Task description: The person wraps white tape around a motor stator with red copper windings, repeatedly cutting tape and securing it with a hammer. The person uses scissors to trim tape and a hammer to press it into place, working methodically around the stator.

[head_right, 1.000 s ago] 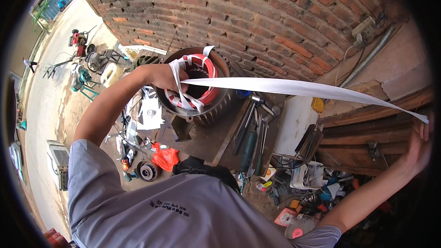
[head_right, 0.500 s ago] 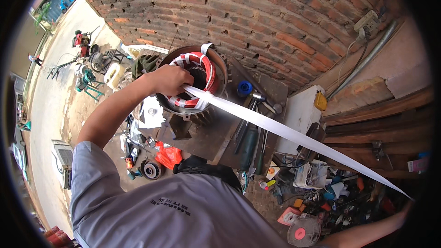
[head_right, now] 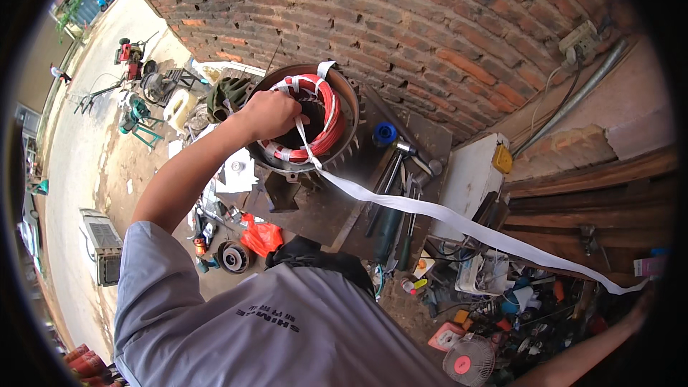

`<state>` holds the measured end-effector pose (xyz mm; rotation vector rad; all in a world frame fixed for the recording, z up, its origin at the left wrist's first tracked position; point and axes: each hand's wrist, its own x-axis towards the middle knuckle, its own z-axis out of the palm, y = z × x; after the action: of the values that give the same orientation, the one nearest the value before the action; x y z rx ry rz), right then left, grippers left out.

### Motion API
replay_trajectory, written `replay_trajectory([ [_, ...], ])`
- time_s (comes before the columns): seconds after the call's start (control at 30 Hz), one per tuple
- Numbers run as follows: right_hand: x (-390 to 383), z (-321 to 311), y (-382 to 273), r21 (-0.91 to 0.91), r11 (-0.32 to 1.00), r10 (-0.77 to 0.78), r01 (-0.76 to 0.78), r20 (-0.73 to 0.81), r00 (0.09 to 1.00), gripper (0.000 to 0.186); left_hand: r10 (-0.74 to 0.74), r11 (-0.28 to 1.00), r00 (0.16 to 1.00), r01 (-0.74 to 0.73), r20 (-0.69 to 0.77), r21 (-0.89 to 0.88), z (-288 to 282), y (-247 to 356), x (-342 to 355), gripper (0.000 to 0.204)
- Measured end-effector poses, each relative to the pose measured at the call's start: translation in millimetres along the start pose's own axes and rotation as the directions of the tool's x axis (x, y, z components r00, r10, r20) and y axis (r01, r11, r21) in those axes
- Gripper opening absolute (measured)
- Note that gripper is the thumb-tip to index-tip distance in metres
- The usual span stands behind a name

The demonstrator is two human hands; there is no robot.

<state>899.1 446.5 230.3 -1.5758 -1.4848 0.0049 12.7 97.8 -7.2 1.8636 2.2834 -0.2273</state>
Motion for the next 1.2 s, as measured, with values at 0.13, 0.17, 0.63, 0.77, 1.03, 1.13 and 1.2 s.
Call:
replay_trajectory([
  [0.13, -80, 117, -128, 0.766, 0.56, -0.087, -0.315, 0.433, 0.897, 0.018, 0.172, 0.967, 0.814, -0.248, -0.555, -0.064, 3, 20, -42, 0.032],
  [0.17, -116, 146, -164, 0.758, 0.524, -0.142, -0.389, 0.528, 0.837, 0.018, 0.192, 0.961, 0.781, -0.272, -0.594, -0.046, 10, 23, -47, 0.033],
  [0.63, -430, 368, -360, 0.249, 0.296, -0.24, -0.922, 0.954, 0.181, 0.026, 0.169, 0.732, 0.971, -0.009, 0.169, -0.682, 15, -4, 2, 0.029],
  [0.77, -457, 380, -336, 0.167, 0.269, -0.155, -0.949, 0.98, 0.128, 0.029, -0.049, 0.955, 0.999, 0.054, 0.023, -0.29, 37, 6, 3, 0.019],
  [1.03, -475, 393, -301, 0.18, 0.317, -0.024, -0.931, 0.983, 0.182, 0.029, -0.162, 0.787, 0.917, -0.102, -0.364, -0.609, 11, -20, -11, 0.027],
  [1.13, -476, 396, -303, 0.159, 0.305, -0.029, -0.939, 0.987, 0.157, 0.029, -0.074, 0.274, 0.989, 0.141, 0.126, -0.951, 6, -22, -12, 0.04],
  [1.2, -477, 398, -303, 0.149, 0.296, -0.038, -0.943, 0.989, 0.144, 0.029, -0.027, 0.317, 0.963, 0.262, 0.267, -0.912, 4, -26, -6, 0.04],
])
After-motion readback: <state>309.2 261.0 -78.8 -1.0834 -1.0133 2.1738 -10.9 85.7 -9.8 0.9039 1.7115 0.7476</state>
